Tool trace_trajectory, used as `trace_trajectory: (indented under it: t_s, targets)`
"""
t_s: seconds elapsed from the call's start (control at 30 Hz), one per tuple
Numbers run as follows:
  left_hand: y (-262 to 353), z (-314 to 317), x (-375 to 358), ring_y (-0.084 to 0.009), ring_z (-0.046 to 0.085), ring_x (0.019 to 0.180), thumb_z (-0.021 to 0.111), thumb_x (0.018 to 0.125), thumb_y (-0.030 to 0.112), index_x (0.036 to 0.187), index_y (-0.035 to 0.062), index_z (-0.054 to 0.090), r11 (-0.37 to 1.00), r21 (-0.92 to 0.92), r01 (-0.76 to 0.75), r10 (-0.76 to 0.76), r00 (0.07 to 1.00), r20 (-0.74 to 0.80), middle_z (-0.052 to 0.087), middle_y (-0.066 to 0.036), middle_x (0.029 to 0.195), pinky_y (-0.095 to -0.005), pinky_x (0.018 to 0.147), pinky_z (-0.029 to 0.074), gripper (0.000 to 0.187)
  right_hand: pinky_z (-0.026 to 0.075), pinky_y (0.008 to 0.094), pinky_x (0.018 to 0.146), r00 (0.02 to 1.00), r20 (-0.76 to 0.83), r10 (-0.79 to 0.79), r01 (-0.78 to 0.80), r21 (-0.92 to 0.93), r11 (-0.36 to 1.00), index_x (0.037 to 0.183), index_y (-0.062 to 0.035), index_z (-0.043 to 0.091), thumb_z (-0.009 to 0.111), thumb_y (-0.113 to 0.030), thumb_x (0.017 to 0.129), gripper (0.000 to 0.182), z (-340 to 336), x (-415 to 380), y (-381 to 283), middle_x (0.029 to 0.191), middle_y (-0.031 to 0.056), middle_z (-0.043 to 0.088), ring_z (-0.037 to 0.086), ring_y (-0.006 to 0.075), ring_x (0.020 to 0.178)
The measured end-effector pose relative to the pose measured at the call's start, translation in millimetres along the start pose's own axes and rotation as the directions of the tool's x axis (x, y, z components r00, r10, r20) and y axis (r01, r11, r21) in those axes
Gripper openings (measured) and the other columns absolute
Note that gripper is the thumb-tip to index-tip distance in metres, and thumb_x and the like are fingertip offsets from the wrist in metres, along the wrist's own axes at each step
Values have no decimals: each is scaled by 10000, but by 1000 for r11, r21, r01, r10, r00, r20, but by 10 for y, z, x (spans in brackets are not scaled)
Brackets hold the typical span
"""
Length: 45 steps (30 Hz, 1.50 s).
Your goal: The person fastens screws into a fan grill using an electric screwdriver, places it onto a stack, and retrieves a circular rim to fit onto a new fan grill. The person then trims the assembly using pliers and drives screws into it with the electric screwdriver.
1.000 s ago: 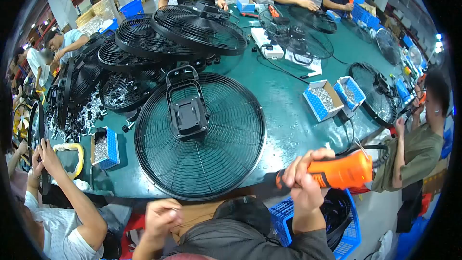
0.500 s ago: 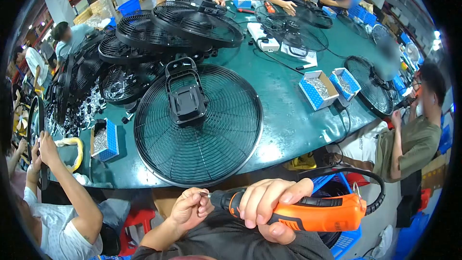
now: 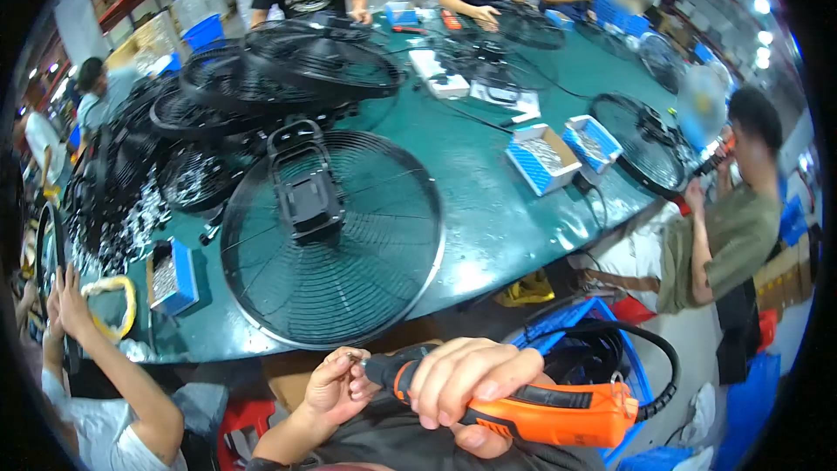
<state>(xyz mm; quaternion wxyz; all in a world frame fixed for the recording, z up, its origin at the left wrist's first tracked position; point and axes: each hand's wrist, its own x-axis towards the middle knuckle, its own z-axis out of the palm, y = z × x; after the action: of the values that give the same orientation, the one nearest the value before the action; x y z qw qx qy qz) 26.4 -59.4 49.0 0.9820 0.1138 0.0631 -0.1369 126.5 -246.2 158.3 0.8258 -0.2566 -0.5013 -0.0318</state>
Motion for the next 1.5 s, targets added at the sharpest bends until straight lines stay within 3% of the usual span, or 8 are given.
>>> trace_trajectory:
  t_s: [0.03,0.23,0.63,0.83,0.97,1.0,1.33,1.5]
  targets:
    - [-16,-23,23,-149,510,659,650,980,200,1134,45,726,1000,-11,0,0,1000,11,676,-48,870,-282,612,402,231,551,332,493,997,-70,-37,32,-73,997,1150,-51,431,690,-111,919,353,77,35,33,736,73,622,642,199,530]
    - [-65,-74,66,-141,545,648,671,966,212,1127,47,716,998,-59,-10,11,1000,18,703,-47,926,-283,599,421,234,565,362,546,999,-1,-35,35,-96,995,1202,-39,428,679,-83,912,386,12,19,-25,771,85,627,661,212,583]
    - [-139,-30,191,-93,525,640,631,998,293,1067,86,677,992,-77,97,-115,953,-279,615,21,812,-246,567,392,223,557,408,619,997,71,39,-22,-228,973,1214,-36,449,693,-7,854,436,-96,-104,-72,802,91,600,650,237,652]
    - [-162,-6,251,-86,456,696,588,1014,238,1374,46,499,982,-125,140,-158,975,-156,601,-9,1059,-215,555,360,418,570,422,647,991,41,125,-102,-357,929,1218,-44,447,694,1,832,461,-206,-183,-40,819,99,625,667,244,667]
    - [-181,-69,179,-98,470,711,586,1011,196,1472,60,452,966,-166,200,-233,949,-213,615,-35,1118,-220,571,385,499,565,320,519,997,44,67,-44,-385,922,1200,-38,443,702,-100,878,417,-298,-372,168,760,60,618,648,186,568]
    - [-180,-92,164,-101,487,727,577,1015,186,1495,70,429,962,-180,205,-240,951,-197,622,-50,1112,-224,581,394,516,525,271,507,999,10,36,-28,-428,903,1212,-50,453,693,-148,881,421,-268,-432,235,741,34,586,608,153,540]
    - [-137,-239,-33,-99,500,702,515,1025,160,1595,104,253,958,-195,209,-227,971,-76,609,-79,954,-222,590,385,630,559,263,520,980,-121,158,-193,-385,902,1275,-91,448,742,-155,876,499,-154,-461,360,798,43,616,657,155,595]
    - [-25,-261,-160,-117,505,689,572,985,148,1619,144,171,950,-259,175,-191,981,-40,615,-76,885,-239,600,403,751,556,267,537,958,-29,286,-283,-276,919,1265,-76,496,761,-138,844,501,-143,-284,504,764,30,619,655,150,602]
